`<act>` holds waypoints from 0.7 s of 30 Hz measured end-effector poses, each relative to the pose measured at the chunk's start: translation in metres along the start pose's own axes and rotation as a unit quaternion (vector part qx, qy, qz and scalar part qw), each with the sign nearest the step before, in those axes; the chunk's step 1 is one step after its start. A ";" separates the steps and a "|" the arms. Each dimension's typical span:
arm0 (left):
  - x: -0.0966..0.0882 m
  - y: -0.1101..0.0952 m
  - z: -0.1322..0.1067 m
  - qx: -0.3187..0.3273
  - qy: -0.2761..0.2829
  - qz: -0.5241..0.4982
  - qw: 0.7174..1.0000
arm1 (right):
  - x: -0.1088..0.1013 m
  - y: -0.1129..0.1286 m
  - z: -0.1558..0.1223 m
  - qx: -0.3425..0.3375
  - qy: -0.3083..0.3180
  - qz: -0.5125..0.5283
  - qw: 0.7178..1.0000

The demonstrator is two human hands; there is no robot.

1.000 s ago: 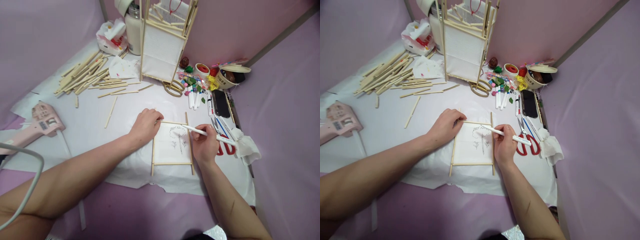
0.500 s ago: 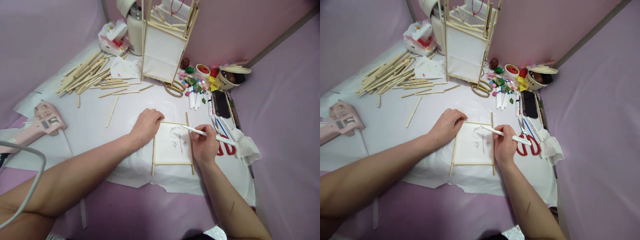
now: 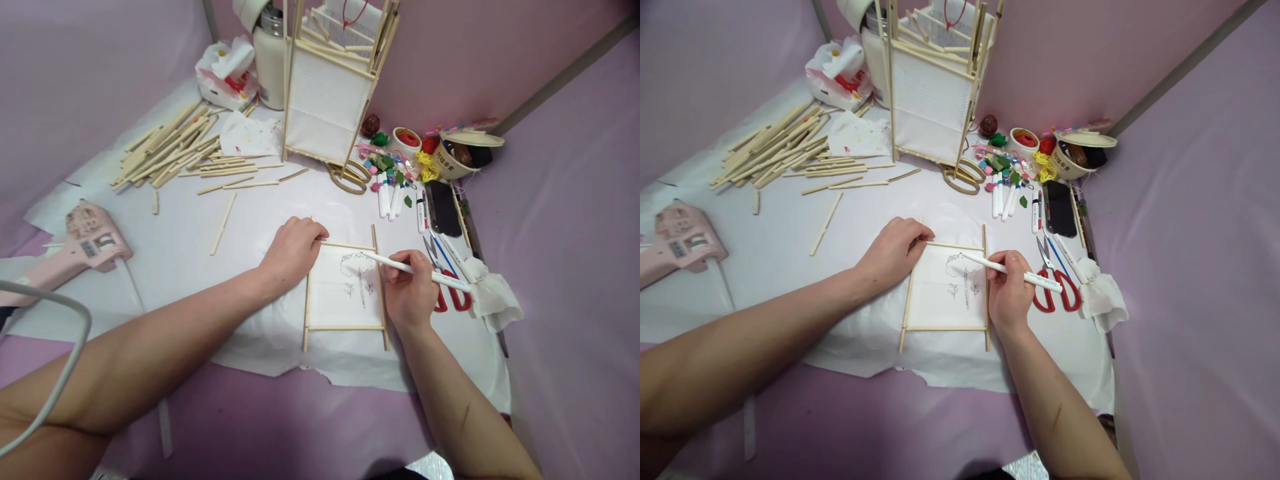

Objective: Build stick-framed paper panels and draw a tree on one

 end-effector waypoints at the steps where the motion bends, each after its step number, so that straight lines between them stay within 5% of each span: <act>1: 0.000 0.000 0.000 0.000 0.000 0.000 1.000 | 0.000 0.000 0.000 0.001 0.002 0.001 1.000; 21: 0.000 0.001 0.000 0.002 -0.001 0.005 1.000 | 0.005 -0.005 -0.005 0.022 0.011 -0.060 0.998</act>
Point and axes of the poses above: each hand's wrist, its own z-axis towards the middle knuckle, its own x-axis out of the palm, y = z × x, the point moved 10 cm from there along z, towards the middle knuckle, and after that the axes turned 8 degrees about x, right-handed, at the moved point
